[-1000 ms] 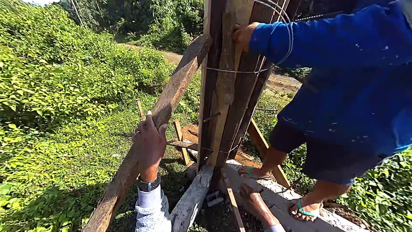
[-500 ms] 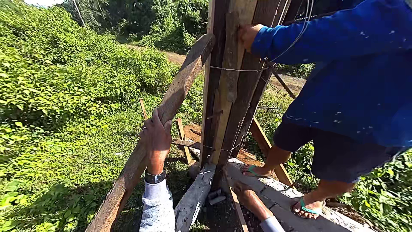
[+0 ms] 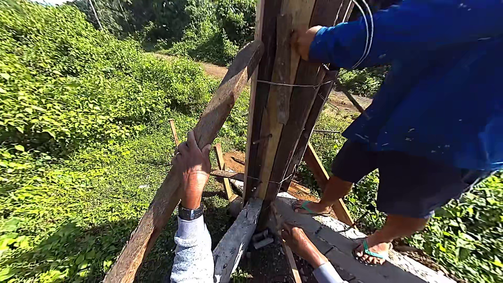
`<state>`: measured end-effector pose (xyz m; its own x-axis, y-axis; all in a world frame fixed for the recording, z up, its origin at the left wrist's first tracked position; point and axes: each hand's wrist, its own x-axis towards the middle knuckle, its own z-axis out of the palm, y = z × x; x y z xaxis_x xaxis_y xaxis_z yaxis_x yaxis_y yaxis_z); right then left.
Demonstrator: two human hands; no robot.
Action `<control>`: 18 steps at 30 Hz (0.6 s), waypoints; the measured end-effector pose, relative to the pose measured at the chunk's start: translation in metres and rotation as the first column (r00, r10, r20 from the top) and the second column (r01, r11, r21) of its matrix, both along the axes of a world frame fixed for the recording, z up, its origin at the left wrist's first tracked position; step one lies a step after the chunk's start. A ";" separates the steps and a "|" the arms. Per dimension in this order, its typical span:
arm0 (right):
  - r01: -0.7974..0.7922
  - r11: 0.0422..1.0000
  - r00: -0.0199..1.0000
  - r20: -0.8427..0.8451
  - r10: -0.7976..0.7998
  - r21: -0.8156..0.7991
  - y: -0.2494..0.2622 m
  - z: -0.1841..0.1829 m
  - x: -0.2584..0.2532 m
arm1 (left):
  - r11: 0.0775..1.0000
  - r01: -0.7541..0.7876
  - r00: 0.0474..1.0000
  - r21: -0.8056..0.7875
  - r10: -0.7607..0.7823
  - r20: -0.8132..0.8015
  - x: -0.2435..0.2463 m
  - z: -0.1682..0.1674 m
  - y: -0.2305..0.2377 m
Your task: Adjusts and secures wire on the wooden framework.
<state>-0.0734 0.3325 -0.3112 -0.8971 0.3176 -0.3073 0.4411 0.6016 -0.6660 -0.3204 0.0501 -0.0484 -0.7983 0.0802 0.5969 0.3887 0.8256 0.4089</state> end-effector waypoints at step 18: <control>-0.116 0.993 0.987 0.110 0.114 0.006 -0.014 -0.008 0.007 | 1.000 0.023 1.000 0.007 -0.023 -0.002 0.001 0.000 -0.001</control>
